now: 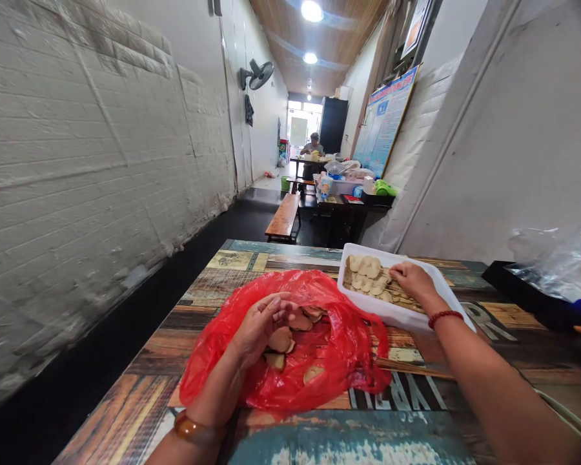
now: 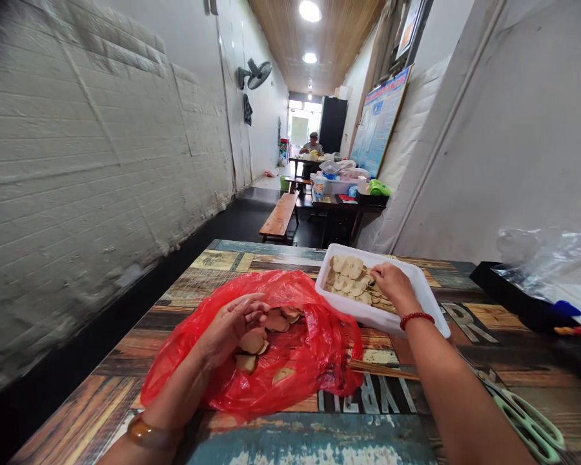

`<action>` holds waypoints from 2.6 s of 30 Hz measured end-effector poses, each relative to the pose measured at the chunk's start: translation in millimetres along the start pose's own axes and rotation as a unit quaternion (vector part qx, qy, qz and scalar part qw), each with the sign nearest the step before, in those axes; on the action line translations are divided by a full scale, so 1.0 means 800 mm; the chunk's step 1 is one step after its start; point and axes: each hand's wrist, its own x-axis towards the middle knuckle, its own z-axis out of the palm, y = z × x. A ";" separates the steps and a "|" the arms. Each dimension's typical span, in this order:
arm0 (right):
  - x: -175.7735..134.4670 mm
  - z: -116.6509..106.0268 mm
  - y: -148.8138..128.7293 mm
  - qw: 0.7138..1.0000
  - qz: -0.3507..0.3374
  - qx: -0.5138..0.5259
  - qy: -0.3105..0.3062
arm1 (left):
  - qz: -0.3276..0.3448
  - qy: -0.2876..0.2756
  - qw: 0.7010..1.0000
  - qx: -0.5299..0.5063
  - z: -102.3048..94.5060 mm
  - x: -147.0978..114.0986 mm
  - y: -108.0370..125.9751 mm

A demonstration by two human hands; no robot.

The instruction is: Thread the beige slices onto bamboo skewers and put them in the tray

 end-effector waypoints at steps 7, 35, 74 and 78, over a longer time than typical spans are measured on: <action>0.021 0.003 -0.002 0.999 0.015 -0.046 -0.017 | 0.007 0.007 1.000 0.006 -0.003 0.001 -0.003; -0.251 0.021 -0.025 0.978 -0.190 0.088 0.006 | 0.012 0.011 1.000 0.014 0.003 0.006 -0.004; -0.193 0.030 -0.193 0.956 -0.258 0.104 0.089 | 0.099 -0.038 0.941 0.320 0.031 -0.008 -0.022; -0.189 0.019 -0.195 0.961 -0.255 0.089 0.065 | 0.115 -0.051 0.923 0.364 0.038 -0.005 -0.013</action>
